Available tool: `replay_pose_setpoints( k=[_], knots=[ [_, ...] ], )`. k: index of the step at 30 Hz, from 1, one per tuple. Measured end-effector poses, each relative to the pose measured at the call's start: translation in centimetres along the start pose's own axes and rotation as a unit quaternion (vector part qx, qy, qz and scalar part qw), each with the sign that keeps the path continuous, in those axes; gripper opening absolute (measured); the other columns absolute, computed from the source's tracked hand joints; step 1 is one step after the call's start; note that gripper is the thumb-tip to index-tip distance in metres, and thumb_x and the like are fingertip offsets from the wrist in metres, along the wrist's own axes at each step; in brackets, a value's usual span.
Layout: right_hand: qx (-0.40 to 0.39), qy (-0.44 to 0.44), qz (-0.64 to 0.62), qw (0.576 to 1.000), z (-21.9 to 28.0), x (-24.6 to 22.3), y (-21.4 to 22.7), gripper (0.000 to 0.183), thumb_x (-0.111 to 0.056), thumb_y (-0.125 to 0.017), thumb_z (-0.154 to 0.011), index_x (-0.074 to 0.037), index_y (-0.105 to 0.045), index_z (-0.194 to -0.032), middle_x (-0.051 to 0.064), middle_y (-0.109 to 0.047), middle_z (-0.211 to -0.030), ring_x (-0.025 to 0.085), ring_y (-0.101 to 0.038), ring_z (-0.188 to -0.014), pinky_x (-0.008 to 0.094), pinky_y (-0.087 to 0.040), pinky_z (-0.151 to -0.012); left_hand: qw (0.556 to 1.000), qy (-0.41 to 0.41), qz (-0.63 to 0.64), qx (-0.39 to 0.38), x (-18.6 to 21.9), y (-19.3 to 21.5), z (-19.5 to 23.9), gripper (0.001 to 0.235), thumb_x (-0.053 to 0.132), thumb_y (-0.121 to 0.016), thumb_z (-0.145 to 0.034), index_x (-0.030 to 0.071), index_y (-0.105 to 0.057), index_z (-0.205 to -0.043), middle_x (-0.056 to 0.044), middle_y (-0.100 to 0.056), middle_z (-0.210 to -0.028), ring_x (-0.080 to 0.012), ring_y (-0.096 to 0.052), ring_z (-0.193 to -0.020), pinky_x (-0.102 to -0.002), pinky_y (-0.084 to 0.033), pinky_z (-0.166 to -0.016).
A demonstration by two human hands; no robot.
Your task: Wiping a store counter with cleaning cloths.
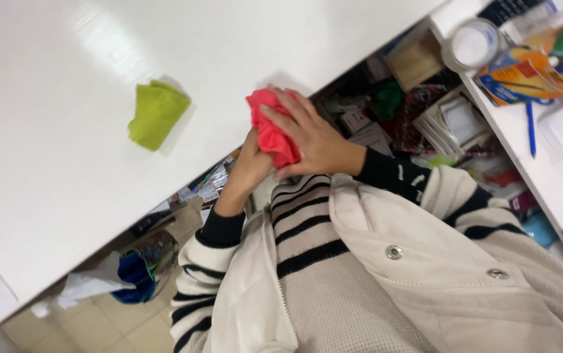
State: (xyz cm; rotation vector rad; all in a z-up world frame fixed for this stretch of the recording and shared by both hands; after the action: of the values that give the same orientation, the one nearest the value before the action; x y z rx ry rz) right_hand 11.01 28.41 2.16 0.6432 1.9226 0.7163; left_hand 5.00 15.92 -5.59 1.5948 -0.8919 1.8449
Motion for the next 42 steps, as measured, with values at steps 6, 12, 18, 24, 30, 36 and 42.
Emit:
replay_pose_setpoints(
  k=[6, 12, 18, 24, 30, 36, 42],
  knots=[
    [0.026, -0.04, -0.027, 0.998, 2.5, 0.3, -0.8, 0.102, -0.037, -0.091, -0.078, -0.013, -0.038, -0.16, 0.022, -0.035, -0.163, 0.044, -0.042, -0.147, 0.054, -0.04, -0.12, 0.996, 0.089, 0.0, -0.017, -1.2, -1.5, 2.7, 0.04, -0.004, -0.053, -0.097, -0.003, -0.054, -0.136, -0.008, -0.066, -0.128, -0.0176, -0.063, -0.119, -0.033, -0.051, -0.103],
    [0.002, -0.113, -0.065, 0.991, 5.6, 0.0, -2.3, 0.086, -0.03, -0.09, -0.078, -0.008, -0.047, -0.149, 0.015, -0.064, -0.126, 0.035, -0.07, -0.108, 0.043, -0.059, -0.087, 0.996, 0.07, 0.014, -0.054, -1.5, -2.4, 5.3, 0.024, 0.01, -0.057, -0.107, -0.001, -0.06, -0.128, -0.005, -0.068, -0.12, -0.0138, -0.063, -0.111, -0.03, -0.051, -0.101],
    [-0.026, -0.163, -0.002, 0.986, 9.5, 2.3, -3.8, 0.067, -0.032, -0.079, -0.081, -0.006, -0.058, -0.139, 0.015, -0.071, -0.105, 0.037, -0.071, -0.087, 0.048, -0.058, -0.076, 0.97, 0.134, -0.204, -0.017, 2.0, -3.2, 6.6, 0.031, 0.021, -0.065, -0.1, 0.003, -0.067, -0.126, -0.011, -0.075, -0.115, -0.0186, -0.072, -0.101, -0.034, -0.057, -0.091],
    [-0.008, -0.26, 0.051, 0.964, 11.5, 1.8, -2.4, 0.047, -0.02, -0.073, -0.078, -0.011, -0.066, -0.124, 0.014, -0.075, -0.096, 0.039, -0.071, -0.083, 0.051, -0.056, -0.07, 0.975, -0.019, -0.222, -0.022, 1.6, -4.6, 6.8, 0.076, 0.037, -0.054, -0.105, 0.004, -0.021, -0.165, -0.026, -0.036, -0.163, -0.0353, -0.041, -0.15, -0.047, -0.039, -0.12],
    [0.027, -0.279, -0.006, 0.96, 11.6, -0.5, -3.6, 0.054, -0.032, -0.078, -0.085, -0.002, -0.055, -0.124, 0.018, -0.072, -0.094, 0.042, -0.069, -0.079, 0.051, -0.055, -0.066, 0.995, -0.02, -0.09, -0.05, -5.0, -7.6, 6.0, 0.076, 0.04, -0.05, -0.11, 0.006, -0.013, -0.168, -0.021, -0.024, -0.17, -0.031, -0.029, -0.157, -0.043, -0.028, -0.127],
    [0.094, -0.204, -0.016, 0.974, 11.6, -1.7, -2.1, 0.076, -0.029, -0.086, -0.077, 0.0, -0.049, -0.137, 0.021, -0.065, -0.119, 0.04, -0.07, -0.096, 0.046, -0.06, -0.079, 0.994, 0.069, 0.082, 0.011, -11.8, -5.5, 4.8, 0.055, 0.027, -0.051, -0.109, 0.003, -0.037, -0.157, -0.013, -0.054, -0.147, -0.0202, -0.054, -0.133, -0.035, -0.044, -0.113],
    [0.051, -0.046, -0.03, 0.997, 10.7, -3.5, 0.1, 0.088, -0.027, -0.088, -0.069, 0.0, -0.049, -0.143, 0.029, -0.039, -0.147, 0.049, -0.047, -0.131, 0.053, -0.044, -0.108, 0.957, 0.155, 0.217, 0.111, -20.0, -3.4, 3.1, 0.045, 0.031, -0.045, -0.114, -0.001, -0.052, -0.144, -0.013, -0.069, -0.125, -0.021, -0.068, -0.108, -0.033, -0.057, -0.093]
  ],
)
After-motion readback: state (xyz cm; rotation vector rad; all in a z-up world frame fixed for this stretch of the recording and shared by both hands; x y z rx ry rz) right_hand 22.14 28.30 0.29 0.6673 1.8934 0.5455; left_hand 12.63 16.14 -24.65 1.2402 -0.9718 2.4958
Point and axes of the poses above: each hand's wrist, its own z-axis away from the middle knuckle, its own y-axis out of the back of the hand, x = y × z, the point moved 6 cm from there along -z, towards the middle knuckle
